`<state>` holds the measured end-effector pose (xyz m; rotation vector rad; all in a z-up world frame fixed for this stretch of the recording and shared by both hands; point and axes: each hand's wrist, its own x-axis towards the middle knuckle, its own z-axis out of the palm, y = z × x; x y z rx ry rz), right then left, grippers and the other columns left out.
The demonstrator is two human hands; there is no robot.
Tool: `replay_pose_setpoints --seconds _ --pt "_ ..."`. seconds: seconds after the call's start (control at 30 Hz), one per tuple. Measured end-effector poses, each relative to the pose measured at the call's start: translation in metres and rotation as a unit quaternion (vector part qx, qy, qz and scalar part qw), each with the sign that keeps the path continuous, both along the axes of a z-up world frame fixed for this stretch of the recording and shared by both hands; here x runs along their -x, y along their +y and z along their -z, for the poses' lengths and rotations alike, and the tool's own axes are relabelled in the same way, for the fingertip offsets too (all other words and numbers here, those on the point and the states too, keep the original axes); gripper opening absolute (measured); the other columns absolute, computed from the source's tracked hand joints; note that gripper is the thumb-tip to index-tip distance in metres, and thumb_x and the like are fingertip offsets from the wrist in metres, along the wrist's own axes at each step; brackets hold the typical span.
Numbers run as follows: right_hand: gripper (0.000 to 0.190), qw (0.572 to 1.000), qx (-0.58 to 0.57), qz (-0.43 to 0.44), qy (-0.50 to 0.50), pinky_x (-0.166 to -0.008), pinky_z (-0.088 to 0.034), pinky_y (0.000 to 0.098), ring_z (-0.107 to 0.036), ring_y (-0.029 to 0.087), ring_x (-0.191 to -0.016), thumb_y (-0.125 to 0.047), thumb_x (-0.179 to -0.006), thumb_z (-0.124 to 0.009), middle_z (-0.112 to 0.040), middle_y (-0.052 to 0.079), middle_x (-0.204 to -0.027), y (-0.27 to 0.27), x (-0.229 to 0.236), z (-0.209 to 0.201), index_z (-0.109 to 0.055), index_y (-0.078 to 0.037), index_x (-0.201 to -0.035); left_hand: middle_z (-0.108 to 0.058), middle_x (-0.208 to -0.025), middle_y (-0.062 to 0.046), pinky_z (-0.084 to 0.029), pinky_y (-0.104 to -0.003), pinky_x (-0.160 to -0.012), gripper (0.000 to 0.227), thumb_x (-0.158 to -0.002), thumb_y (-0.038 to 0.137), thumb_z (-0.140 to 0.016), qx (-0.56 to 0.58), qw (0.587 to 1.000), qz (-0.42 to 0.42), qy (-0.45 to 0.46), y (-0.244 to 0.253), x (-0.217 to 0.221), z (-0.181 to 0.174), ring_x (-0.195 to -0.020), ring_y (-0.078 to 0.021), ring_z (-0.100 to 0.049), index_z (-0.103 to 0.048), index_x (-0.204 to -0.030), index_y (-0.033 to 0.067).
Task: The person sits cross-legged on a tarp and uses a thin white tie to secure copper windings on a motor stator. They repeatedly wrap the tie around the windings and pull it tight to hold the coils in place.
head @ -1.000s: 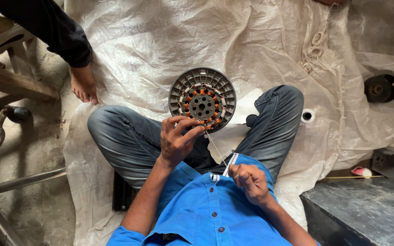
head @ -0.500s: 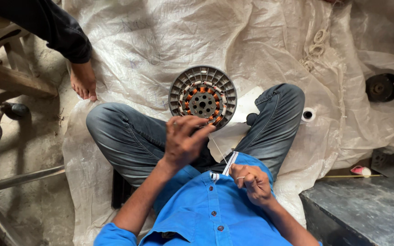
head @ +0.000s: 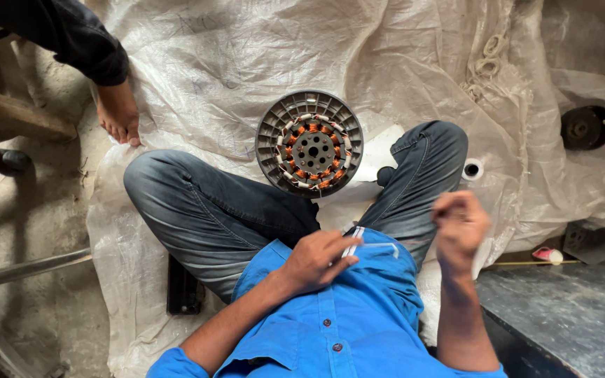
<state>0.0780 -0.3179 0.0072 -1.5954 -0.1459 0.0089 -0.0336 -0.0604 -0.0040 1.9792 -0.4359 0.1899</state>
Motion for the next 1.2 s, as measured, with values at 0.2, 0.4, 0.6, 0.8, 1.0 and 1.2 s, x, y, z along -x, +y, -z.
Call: replay_pose_setpoints --seconds 0.2,0.4,0.6,0.8,1.0,1.2 --pt "0.012 0.864 0.387 -0.128 -0.295 -0.058 -0.048 0.0353 -0.061 0.021 -0.063 -0.016 -0.095 -0.077 -0.063 0.005 -0.073 0.073 0.013 -0.016 -0.069 -0.011 -0.101 -0.066 -0.082 -0.006 -0.047 -0.03 -0.053 0.034 -0.097 0.029 -0.075 0.147 0.977 -0.073 0.139 0.001 -0.004 0.006 -0.058 -0.0139 -0.06 -0.066 -0.119 0.0048" --pt "0.046 0.81 0.432 -0.2 -0.342 -0.054 -0.047 0.037 -0.059 0.02 -0.057 -0.013 -0.083 -0.077 -0.058 0.003 -0.066 0.107 0.016 -0.029 -0.067 -0.008 -0.128 -0.064 -0.069 -0.009 -0.041 -0.028 -0.048 0.025 -0.09 0.018 -0.082 0.124 0.962 -0.167 0.175 0.0 -0.005 0.008 -0.052 -0.0129 -0.054 -0.074 -0.107 0.0022" --pt "0.046 0.835 0.397 -0.219 -0.312 -0.058 -0.049 0.0355 -0.062 0.019 -0.063 -0.01 -0.089 -0.071 -0.061 0.002 -0.073 0.109 0.026 -0.018 -0.063 -0.007 -0.135 -0.074 -0.081 -0.008 -0.053 -0.027 -0.051 0.019 -0.089 0.011 -0.079 0.134 0.981 -0.129 0.061 0.005 -0.006 0.001 -0.059 -0.0123 -0.069 -0.073 -0.104 0.0019" --pt "0.032 0.821 0.444 -0.17 -0.315 -0.053 -0.046 0.0388 -0.061 0.022 -0.058 -0.013 -0.092 -0.073 -0.059 0.005 -0.067 0.111 0.025 -0.01 -0.068 -0.007 -0.123 -0.071 -0.074 -0.01 -0.05 -0.03 -0.053 0.018 -0.088 0.011 -0.077 0.097 0.992 -0.081 0.023 0.008 -0.003 -0.003 -0.058 -0.0179 -0.066 -0.074 -0.102 0.0" --pt "0.025 0.86 0.33 -0.229 -0.315 -0.057 -0.047 0.0378 -0.061 0.023 -0.063 -0.011 -0.087 -0.074 -0.06 0.006 -0.072 0.105 0.023 -0.01 -0.07 -0.007 -0.111 -0.071 -0.077 -0.005 -0.044 -0.024 -0.051 0.014 -0.098 0.012 -0.07 0.217 0.958 -0.108 0.152 0.004 0.002 0.013 -0.059 -0.0068 -0.058 -0.074 -0.104 -0.0007" --pt "0.017 0.927 0.191 -0.303 -0.11 -0.05 -0.043 0.028 -0.055 0.01 -0.056 -0.007 -0.085 -0.079 -0.06 0.002 -0.071 0.085 0.021 -0.006 -0.072 -0.004 -0.1 -0.066 -0.076 0.002 -0.04 -0.021 -0.057 0.019 -0.102 0.016 -0.068 0.307 0.915 -0.143 0.221 0.008 0.013 0.031 -0.065 -0.0019 -0.052 -0.074 -0.106 -0.0008"
